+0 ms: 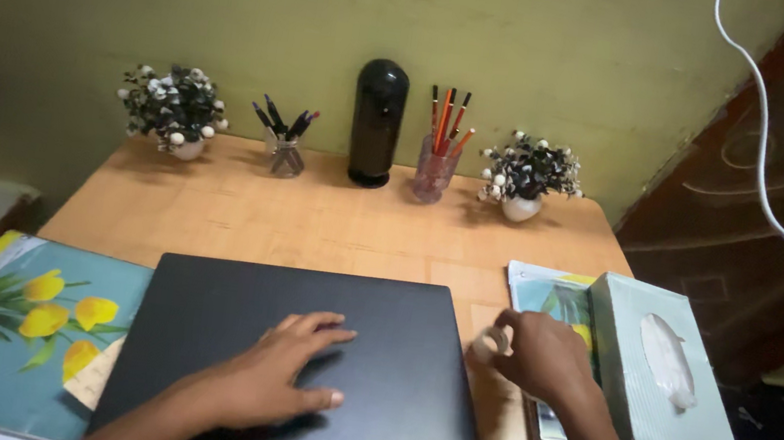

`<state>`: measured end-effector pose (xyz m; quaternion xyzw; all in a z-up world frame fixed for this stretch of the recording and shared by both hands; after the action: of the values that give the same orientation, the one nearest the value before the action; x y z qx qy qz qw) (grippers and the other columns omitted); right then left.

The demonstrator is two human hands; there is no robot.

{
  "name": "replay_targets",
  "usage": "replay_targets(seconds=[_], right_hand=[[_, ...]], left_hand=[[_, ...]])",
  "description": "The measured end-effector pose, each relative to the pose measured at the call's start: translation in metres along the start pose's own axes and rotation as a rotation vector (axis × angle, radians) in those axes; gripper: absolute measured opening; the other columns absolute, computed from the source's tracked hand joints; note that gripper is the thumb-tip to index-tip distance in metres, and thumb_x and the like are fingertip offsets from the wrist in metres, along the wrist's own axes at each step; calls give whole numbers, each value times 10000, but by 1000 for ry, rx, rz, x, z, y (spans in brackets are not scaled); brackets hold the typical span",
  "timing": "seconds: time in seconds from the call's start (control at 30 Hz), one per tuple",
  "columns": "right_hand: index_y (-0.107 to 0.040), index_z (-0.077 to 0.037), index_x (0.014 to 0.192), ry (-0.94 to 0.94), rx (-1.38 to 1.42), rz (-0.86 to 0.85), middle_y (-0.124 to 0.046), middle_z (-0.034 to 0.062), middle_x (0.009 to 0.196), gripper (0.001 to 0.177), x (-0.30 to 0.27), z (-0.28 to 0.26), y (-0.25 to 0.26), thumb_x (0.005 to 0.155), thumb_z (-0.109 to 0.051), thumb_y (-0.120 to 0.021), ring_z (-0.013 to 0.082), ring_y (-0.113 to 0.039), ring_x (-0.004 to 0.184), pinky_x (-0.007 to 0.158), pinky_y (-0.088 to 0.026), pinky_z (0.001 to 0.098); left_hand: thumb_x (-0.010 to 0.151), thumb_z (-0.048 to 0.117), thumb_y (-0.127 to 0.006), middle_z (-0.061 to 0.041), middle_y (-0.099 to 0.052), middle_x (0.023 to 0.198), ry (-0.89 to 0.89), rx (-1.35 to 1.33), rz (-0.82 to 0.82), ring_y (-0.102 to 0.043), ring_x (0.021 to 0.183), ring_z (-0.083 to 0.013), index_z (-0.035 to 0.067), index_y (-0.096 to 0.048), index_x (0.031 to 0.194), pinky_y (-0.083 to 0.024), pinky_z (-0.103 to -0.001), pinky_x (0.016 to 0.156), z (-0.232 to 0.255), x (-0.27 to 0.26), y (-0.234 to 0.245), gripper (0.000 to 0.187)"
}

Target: The person moves a laptop, wipes the desk surface with a cloth, and arranges various items including a tissue box, pens, books, and a phone.

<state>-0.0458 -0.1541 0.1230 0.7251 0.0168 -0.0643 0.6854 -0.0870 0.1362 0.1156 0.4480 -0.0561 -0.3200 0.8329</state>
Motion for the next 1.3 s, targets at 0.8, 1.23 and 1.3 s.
replay_targets(seconds=[0.8,1.23,1.3], right_hand=[[-579,-29,1020,229,1339,650,-694,91,967,454,127,-76,66,692,-63,-891,164,-685,865,750,-598,341],[-646,-45,1216,-47,983,450,-739,125,1031,495,307,-5,119,825,-281,-836,197,-700,877,748,-563,319],[-692,-93,1202,20,1039,365,-785,121,971,457,346,-4,104,806,-287,-809,188,-712,833,716,-560,338]], left_hand=[[872,103,-569,-200,-691,1084,9,-192,759,-655,1010,-414,76,-639,1143,-532,-486,841,-120,104,21,281],[724,91,-754,-121,-722,1106,-133,-103,766,-674,1058,-360,144,-668,1163,-502,-479,890,-142,140,9,450],[750,14,-663,-172,-712,1109,-228,-243,879,-701,1078,-371,97,-636,1207,-547,-445,905,-161,148,14,465]])
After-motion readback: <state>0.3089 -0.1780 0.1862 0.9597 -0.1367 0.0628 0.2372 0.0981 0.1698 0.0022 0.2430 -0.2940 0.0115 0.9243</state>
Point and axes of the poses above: each hand's wrist, its own x-axis towards the middle knuckle, its own y-axis out of the back of the hand, z = x × y, the point moved 8 cm from there along x, towards the middle knuckle
